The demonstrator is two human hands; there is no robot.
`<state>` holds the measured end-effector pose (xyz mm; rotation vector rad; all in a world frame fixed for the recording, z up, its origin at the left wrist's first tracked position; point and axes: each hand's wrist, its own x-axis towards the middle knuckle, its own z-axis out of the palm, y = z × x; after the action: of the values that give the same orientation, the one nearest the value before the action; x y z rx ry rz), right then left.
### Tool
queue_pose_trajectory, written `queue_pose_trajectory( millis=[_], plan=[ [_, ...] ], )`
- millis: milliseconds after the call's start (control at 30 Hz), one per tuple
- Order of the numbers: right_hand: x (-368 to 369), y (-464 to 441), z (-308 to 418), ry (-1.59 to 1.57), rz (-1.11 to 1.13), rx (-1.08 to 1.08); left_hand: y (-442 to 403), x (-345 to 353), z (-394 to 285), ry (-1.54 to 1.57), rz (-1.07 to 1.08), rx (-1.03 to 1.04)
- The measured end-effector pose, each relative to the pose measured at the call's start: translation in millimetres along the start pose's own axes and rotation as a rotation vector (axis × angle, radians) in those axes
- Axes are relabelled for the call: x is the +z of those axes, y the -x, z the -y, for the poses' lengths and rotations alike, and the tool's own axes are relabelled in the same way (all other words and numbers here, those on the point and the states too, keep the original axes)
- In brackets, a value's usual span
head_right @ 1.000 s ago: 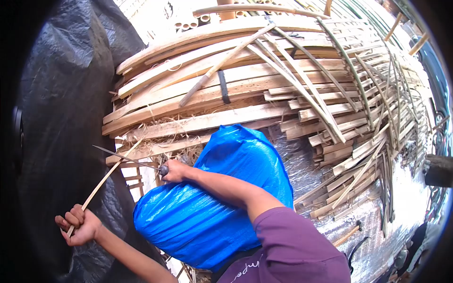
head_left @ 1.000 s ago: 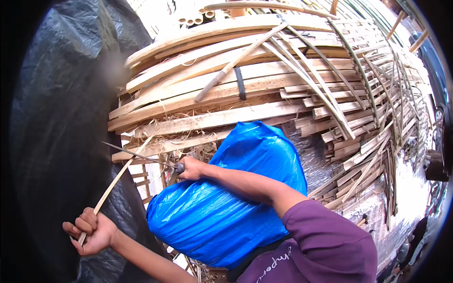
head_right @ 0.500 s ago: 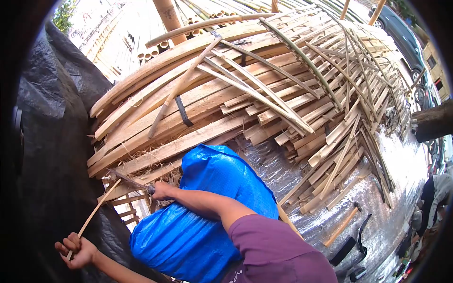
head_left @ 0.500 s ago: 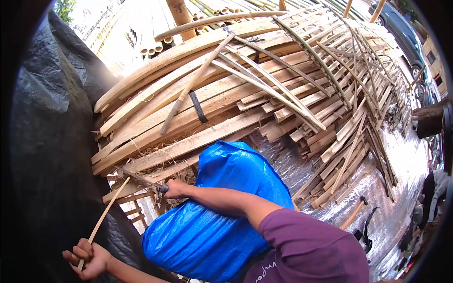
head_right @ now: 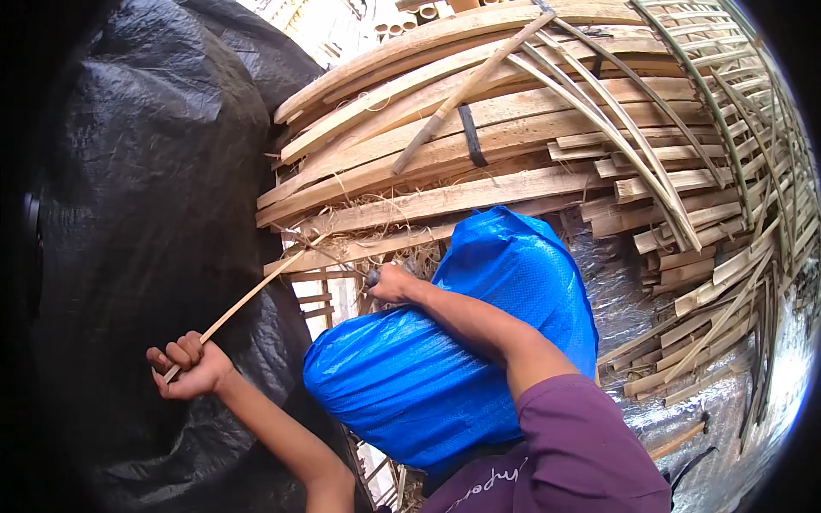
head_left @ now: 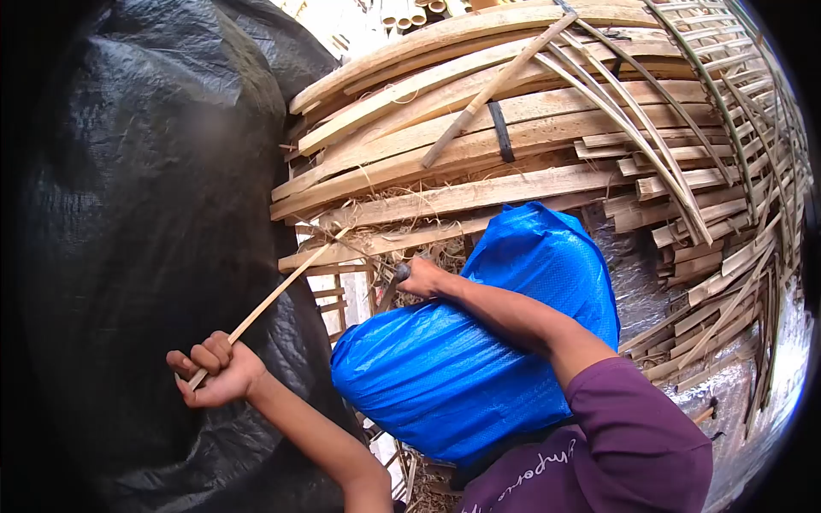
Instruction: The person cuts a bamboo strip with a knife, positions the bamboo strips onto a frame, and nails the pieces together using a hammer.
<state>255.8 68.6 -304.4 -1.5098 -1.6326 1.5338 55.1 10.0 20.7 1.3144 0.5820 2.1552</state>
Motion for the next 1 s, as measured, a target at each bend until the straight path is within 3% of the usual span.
queue_pose_trajectory(
  millis=[67, 200, 367, 433, 533, 700, 800, 900, 1000],
  plan=[
    [2.5, 7.1, 2.2, -0.138, -0.042, 0.047, -6.9, -0.8, -8.7, -0.009, 0.016, 0.005],
    [-5.7, 23.3, 17.3, -0.053, -0.009, 0.093, -6.0, -8.0, -10.3, 0.008, 0.065, 0.0],
    [-4.2, 31.5, 22.4, -0.054, 0.059, -0.248, -0.3, -11.0, -8.3, -0.031, -0.046, 0.016],
    [-0.7, 24.4, 12.0, -0.008, 0.081, -0.218, 1.5, -9.7, -7.9, -0.039, -0.052, 0.005],
    [2.7, -0.7, 0.5, -0.039, -0.093, 0.112, -2.7, -16.6, -8.4, 0.007, 0.004, -0.001],
    [2.1, 10.4, -0.5, -0.005, -0.104, 0.034, -7.5, -11.8, -11.5, 0.043, -0.006, -0.011],
    [-1.2, 27.1, 9.6, 0.04, -0.057, -0.091, -11.1, -19.8, -11.6, 0.023, -0.153, 0.007],
    [-1.5, 21.7, 30.3, 0.042, -0.161, 0.17, -20.4, -24.5, -17.4, 0.049, -0.204, 0.002],
    [-3.4, 39.6, 25.6, 0.097, -0.198, 0.111, -22.7, -39.0, -21.1, 0.028, -0.263, -0.038]
  ],
)
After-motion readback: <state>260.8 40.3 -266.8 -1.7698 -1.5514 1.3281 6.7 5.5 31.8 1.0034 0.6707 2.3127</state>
